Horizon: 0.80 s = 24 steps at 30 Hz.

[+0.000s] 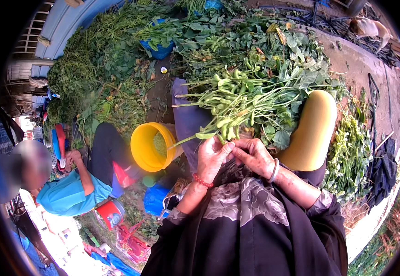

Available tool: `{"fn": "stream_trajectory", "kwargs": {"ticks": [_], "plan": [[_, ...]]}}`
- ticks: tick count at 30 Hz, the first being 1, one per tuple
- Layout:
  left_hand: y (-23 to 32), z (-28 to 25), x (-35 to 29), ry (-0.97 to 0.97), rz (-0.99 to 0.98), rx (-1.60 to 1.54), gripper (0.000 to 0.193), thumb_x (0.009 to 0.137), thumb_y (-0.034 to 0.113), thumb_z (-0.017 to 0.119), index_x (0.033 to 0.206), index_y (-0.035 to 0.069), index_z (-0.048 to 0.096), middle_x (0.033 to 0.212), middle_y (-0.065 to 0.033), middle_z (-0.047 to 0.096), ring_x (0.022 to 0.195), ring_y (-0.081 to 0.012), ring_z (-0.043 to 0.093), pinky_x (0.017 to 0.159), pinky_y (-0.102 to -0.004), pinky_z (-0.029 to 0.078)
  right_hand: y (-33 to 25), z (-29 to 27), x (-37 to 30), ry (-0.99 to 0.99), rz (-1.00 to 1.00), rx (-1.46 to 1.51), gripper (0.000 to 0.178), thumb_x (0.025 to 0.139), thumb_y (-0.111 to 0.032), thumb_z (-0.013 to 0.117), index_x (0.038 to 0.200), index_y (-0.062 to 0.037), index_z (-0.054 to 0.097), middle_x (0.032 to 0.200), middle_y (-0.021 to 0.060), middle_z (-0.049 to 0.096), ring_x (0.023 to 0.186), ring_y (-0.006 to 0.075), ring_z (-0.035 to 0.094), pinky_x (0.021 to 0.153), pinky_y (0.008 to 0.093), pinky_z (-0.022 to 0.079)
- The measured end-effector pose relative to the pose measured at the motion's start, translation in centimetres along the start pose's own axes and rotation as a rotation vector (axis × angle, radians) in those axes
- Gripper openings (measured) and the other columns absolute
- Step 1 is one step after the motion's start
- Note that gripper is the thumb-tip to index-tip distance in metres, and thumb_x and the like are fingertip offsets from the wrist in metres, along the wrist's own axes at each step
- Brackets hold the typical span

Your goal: The person sits and shells green vegetables, likely edamame, by hand. They remove the pods from the stems and place the shelled contents into a yellow bucket while discarding the stems and leaves.

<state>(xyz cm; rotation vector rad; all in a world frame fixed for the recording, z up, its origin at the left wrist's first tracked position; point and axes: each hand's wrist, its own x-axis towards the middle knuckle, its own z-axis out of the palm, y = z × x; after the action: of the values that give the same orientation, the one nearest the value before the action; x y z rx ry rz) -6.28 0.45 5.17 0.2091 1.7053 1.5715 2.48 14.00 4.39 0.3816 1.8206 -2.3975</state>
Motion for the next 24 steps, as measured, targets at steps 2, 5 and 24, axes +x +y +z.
{"fn": "stream_trajectory", "kwargs": {"ticks": [2, 5, 24], "plan": [[-0.1, -0.2, -0.1, -0.005, 0.021, 0.033, 0.016, 0.084, 0.014, 0.062, 0.092, 0.001, 0.056, 0.073, -0.0008, 0.059, 0.057, -0.0048, 0.052, 0.050, -0.0168, 0.041, 0.4, 0.2, -0.2, 0.034, 0.028, 0.074, 0.018, 0.089, -0.012, 0.049, 0.093, 0.0013, 0.061, 0.073, -0.0008, 0.060, 0.057, 0.0055, 0.049, 0.053, 0.0196, 0.042], [-0.2, -0.7, -0.2, -0.025, -0.002, -0.024, 0.017, 0.088, 0.016, 0.056, 0.095, 0.001, 0.054, 0.075, -0.0020, 0.058, 0.060, -0.0062, 0.053, 0.055, -0.0185, 0.044, 0.1, 0.0, -0.3, 0.061, 0.200, 0.253, 0.018, 0.089, -0.012, 0.050, 0.095, 0.0014, 0.061, 0.074, -0.0007, 0.060, 0.056, 0.0055, 0.049, 0.052, 0.0195, 0.042], [-1.0, -1.1, -0.1, -0.102, -0.246, -0.668, 0.024, 0.084, 0.003, 0.036, 0.104, 0.001, 0.050, 0.082, -0.0048, 0.048, 0.057, -0.0064, 0.040, 0.042, -0.0135, 0.027, 2.8, 0.6, 1.7, 0.348, 0.009, 0.148, 0.011, 0.081, -0.008, 0.065, 0.086, -0.0011, 0.057, 0.065, -0.0039, 0.051, 0.057, 0.0018, 0.045, 0.050, 0.0189, 0.040]]}}
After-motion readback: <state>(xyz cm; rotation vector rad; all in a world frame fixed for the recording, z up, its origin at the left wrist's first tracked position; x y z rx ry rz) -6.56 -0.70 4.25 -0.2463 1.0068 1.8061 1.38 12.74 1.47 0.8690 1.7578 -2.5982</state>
